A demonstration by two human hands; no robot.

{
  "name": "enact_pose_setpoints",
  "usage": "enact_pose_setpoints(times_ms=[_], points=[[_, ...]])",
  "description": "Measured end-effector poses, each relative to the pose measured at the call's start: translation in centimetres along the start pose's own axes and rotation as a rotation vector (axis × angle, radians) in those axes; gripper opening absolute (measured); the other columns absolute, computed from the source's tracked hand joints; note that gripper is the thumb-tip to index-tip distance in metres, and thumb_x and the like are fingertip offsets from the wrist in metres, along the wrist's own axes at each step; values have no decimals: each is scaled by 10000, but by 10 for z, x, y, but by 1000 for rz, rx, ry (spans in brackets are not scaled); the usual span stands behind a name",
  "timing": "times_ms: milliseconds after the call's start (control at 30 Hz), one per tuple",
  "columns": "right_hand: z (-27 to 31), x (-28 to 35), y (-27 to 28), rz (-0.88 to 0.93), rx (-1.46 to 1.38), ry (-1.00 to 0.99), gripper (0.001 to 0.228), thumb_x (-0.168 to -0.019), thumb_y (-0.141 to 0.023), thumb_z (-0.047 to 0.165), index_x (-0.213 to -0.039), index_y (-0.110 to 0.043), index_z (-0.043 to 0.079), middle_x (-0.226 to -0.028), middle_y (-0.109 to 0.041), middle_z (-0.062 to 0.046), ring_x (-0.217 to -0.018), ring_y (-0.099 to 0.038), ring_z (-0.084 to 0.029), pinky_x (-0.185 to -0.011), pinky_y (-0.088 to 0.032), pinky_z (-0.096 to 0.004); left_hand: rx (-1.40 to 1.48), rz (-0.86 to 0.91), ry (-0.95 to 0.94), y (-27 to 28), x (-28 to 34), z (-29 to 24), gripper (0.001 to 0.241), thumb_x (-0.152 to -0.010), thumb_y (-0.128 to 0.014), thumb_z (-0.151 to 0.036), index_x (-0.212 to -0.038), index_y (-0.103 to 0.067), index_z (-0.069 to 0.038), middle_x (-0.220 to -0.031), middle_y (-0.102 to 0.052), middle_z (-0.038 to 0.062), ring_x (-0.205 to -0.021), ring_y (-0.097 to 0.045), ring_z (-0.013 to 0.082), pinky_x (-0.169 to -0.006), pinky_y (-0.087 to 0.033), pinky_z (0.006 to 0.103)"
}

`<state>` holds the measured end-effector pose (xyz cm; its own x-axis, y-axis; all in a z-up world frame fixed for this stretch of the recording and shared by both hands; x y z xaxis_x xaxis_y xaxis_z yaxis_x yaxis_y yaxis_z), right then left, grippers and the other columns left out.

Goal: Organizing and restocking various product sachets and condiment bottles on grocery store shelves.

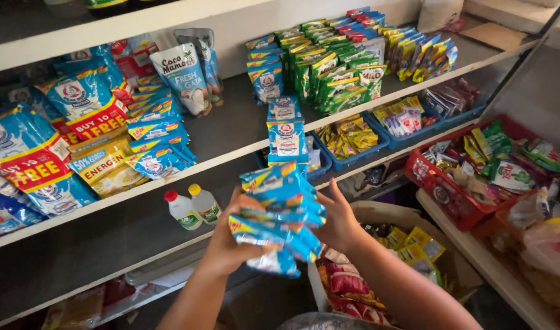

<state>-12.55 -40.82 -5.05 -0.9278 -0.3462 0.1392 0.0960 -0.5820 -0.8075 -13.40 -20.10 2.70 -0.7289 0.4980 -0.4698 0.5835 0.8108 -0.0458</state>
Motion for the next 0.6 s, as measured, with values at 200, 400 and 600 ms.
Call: enact_pose_setpoints(times_ms=[200, 400, 600], points=[[51, 105, 12, -156, 836, 704, 909, -881, -633, 658, -1519, -413, 48, -1475, -489, -180, -1168, -606, -364, -1011, -488, -493, -65, -187, -32, -64, -16, 11, 564, -605, -870, -43, -1097, -596, -68, -1188, -479, 102, -1179, -559, 256, -1011, -480, 382], [81, 209, -63, -458, 1669, 1049, 907, -741, -878, 347, -1461, -452, -3, -1397, -468, -204, -1305, -517, -354, -1067, -453, -442, -141, -268, -150, -172, -31, 18, 518, -719, -838, -40, -1142, -541, -70, -1263, -441, 125, -1229, -539, 266, -1041, -479, 378], [122, 245, -10, -399, 1209, 828, 943, -754, -888, 271, -1507, -391, -2, -1384, -529, -157, -1266, -549, -272, -1056, -474, -396, 48, -211, -55, -242, -59, 28, 497, -907, -683, -328, -1305, -484, -105, -1257, -408, 118, -1143, -566, 231, -992, -489, 363]])
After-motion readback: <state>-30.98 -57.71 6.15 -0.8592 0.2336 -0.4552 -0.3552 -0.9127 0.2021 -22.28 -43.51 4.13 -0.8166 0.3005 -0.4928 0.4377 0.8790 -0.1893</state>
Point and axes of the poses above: each hand's wrist, its own x-axis away from the middle knuckle, its own y-axis out of the back of the hand, z = x × y, the point moved 6 cm from there along -x, towards the middle knuckle
